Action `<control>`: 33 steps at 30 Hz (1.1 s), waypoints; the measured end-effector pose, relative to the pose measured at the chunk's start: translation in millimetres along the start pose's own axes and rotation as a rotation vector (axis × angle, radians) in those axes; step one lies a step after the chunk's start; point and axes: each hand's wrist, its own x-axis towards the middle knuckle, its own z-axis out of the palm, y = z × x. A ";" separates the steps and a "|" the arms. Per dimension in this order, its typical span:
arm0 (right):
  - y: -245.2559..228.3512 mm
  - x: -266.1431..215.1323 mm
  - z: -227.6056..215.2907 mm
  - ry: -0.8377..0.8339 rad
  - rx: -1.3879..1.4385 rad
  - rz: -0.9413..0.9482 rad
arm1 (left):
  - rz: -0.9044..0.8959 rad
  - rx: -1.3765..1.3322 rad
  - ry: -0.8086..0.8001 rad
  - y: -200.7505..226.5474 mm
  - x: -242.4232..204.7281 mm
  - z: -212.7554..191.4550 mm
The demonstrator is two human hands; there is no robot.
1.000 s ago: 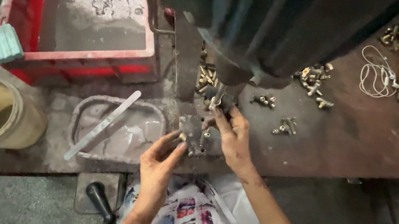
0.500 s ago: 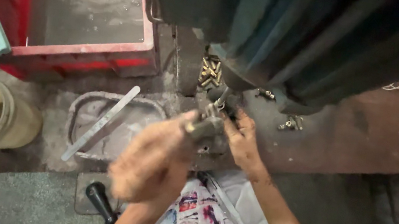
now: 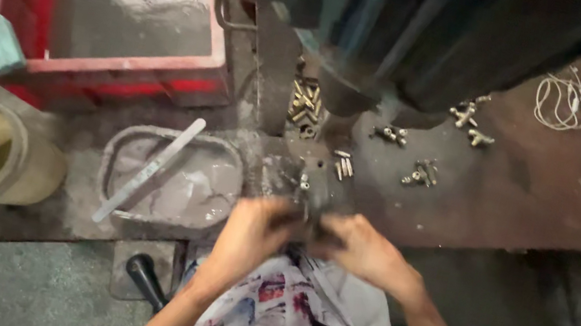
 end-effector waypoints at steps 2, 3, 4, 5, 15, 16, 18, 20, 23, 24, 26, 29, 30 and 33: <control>-4.6 -1.8 0.7 -0.029 -0.184 -0.041 | 0.011 0.063 -0.253 0.8 -14.5 -16.1; -2.2 -1.3 3.4 0.109 -0.270 -0.091 | 0.014 0.089 -0.387 0.4 -20.4 -26.0; 2.6 4.1 6.6 0.246 -0.355 -0.143 | -0.118 -0.131 -0.136 -2.4 -19.6 -40.0; 8.8 8.8 13.2 0.324 -0.393 -0.216 | -0.259 -0.348 0.118 -6.4 -20.7 -52.2; 21.3 53.6 15.8 0.597 -0.112 -0.301 | 0.337 0.018 0.452 11.9 -2.5 12.4; 19.0 53.3 17.4 0.613 0.042 -0.260 | 0.340 -0.007 0.485 17.1 3.1 20.1; 14.0 54.7 20.9 0.606 0.368 -0.135 | 0.333 -0.037 0.527 25.9 15.1 22.8; 6.4 62.0 21.7 0.601 0.547 -0.139 | 0.318 -0.043 0.557 34.7 24.7 16.8; -11.5 76.4 14.2 0.623 0.657 -0.271 | 0.279 -0.117 0.513 50.7 35.0 6.6; -17.8 78.9 12.6 0.631 0.735 -0.253 | 0.295 -0.122 0.518 54.6 39.5 4.1; -28.5 77.1 14.0 0.671 0.770 -0.253 | 0.320 -0.138 0.525 56.5 45.7 2.3; -38.5 71.4 24.3 0.750 0.646 -0.287 | 0.239 -0.241 0.487 41.5 43.6 -1.2; -38.5 71.6 28.1 0.764 0.611 -0.284 | 0.236 -0.258 0.552 31.4 38.9 0.3; -18.5 74.0 25.0 0.599 0.087 0.264 | 0.233 -0.092 0.628 -5.3 23.2 26.4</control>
